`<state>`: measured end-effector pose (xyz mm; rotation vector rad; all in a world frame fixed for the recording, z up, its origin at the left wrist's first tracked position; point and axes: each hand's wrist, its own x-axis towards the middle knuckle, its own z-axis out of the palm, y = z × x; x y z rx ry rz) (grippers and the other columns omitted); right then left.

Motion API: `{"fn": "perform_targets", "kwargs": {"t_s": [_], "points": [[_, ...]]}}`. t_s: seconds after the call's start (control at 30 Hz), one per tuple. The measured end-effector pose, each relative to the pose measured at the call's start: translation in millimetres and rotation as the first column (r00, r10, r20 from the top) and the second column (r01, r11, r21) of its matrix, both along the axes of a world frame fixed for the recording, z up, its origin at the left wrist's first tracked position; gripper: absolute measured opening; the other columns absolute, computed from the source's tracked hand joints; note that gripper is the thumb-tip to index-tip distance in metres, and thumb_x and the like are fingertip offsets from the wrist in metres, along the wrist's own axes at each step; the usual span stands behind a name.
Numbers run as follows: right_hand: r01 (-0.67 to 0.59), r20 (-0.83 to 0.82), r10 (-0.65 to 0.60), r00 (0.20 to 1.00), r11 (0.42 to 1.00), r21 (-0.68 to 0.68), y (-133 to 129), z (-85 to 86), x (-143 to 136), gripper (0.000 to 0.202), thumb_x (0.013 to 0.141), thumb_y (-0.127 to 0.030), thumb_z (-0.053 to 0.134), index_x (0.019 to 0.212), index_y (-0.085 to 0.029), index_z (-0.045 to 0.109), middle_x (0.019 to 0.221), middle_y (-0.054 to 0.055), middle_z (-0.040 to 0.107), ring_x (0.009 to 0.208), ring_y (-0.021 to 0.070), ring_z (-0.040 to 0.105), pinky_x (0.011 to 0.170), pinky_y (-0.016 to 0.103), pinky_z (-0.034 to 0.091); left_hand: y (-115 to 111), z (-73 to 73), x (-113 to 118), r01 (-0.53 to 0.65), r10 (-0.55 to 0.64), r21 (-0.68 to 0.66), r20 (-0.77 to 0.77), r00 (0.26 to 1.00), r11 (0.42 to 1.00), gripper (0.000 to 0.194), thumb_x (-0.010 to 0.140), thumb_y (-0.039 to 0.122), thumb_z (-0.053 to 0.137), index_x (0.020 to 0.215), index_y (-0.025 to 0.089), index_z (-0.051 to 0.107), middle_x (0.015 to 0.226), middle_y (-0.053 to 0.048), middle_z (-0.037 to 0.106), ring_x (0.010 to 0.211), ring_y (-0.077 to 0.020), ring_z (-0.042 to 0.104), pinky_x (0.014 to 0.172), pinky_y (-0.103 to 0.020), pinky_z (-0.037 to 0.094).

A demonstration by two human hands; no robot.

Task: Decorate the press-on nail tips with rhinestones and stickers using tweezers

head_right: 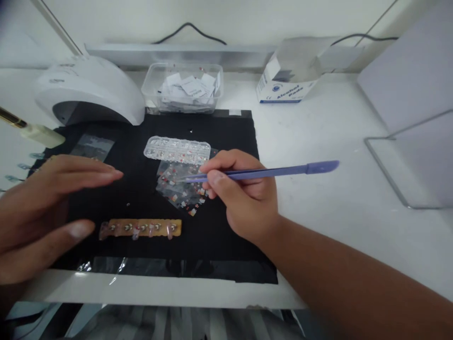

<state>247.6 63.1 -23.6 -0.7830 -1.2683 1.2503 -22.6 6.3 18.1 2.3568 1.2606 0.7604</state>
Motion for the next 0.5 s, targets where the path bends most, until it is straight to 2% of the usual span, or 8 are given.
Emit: {"fn": "perform_targets", "kwargs": {"t_s": [0.07,0.13,0.23,0.3,0.4,0.5], "points": [[0.006,-0.002,-0.006,1.0,0.999,0.047,4,-3.0,2,0.007,0.085,-0.026,0.072,0.082,-0.031,0.076,0.07,-0.001,0.061,0.055,0.0142,0.056,0.052,0.033,0.044,4,-2.6,-7,-0.095,0.097,-0.027,0.069,0.993,0.995,0.043,0.095,0.031,0.052,0.138,0.03,0.049,0.127,-0.004,0.059,0.117,-0.0268,0.056,0.101,-0.047,0.046],[-0.006,0.002,0.005,1.0,0.995,0.098,6,-6.0,3,0.008,0.086,-0.025,0.069,0.086,-0.03,0.075,0.073,-0.001,0.06,0.055,0.0141,0.056,0.053,0.033,0.044,10,-8.4,-12,-0.116,0.12,-0.052,0.082,0.989,0.992,0.044,0.096,0.032,0.052,0.14,0.03,0.046,0.126,-0.004,0.059,0.116,-0.0252,0.057,0.104,-0.045,0.046],[-0.007,0.09,-0.011,0.996,0.98,0.198,7,-9.0,3,0.01,0.089,-0.023,0.064,0.089,-0.029,0.073,0.075,-0.001,0.061,0.058,0.0145,0.056,0.055,0.033,0.044,21,-16.9,-15,-0.103,0.103,-0.067,-0.006,0.995,0.992,0.048,0.095,0.031,0.059,0.14,0.027,0.045,0.123,-0.005,0.06,0.114,-0.0222,0.057,0.103,-0.04,0.048],[-0.021,0.216,-0.036,0.976,0.966,0.256,10,-8.7,5,0.011,0.09,-0.023,0.061,0.091,-0.028,0.072,0.076,0.0,0.063,0.062,0.0153,0.057,0.059,0.033,0.045,26,-19.0,-15,-0.147,0.141,-0.093,-0.066,0.988,0.985,0.046,0.094,0.034,0.06,0.138,0.026,0.048,0.121,-0.005,0.06,0.111,-0.0218,0.057,0.099,-0.039,0.05],[-0.062,0.38,-0.088,0.921,0.929,0.364,16,-5.1,8,0.009,0.088,-0.021,0.062,0.087,-0.025,0.07,0.077,0.0,0.065,0.068,0.0161,0.06,0.065,0.033,0.048,30,-14.9,-13,-0.218,0.198,-0.147,-0.14,0.97,0.965,0.043,0.094,0.042,0.059,0.133,0.025,0.053,0.12,-0.007,0.061,0.108,-0.0233,0.058,0.092,-0.04,0.051],[-0.036,0.421,-0.155,0.894,0.91,0.412,22,-0.9,10,0.008,0.087,-0.021,0.062,0.084,-0.023,0.069,0.077,0.0,0.066,0.07,0.0167,0.06,0.069,0.034,0.049,31,-4.0,-8,-0.232,0.187,-0.213,-0.21,0.96,0.949,0.045,0.093,0.047,0.058,0.133,0.025,0.053,0.121,-0.007,0.063,0.105,-0.0241,0.06,0.092,-0.043,0.052]]}}
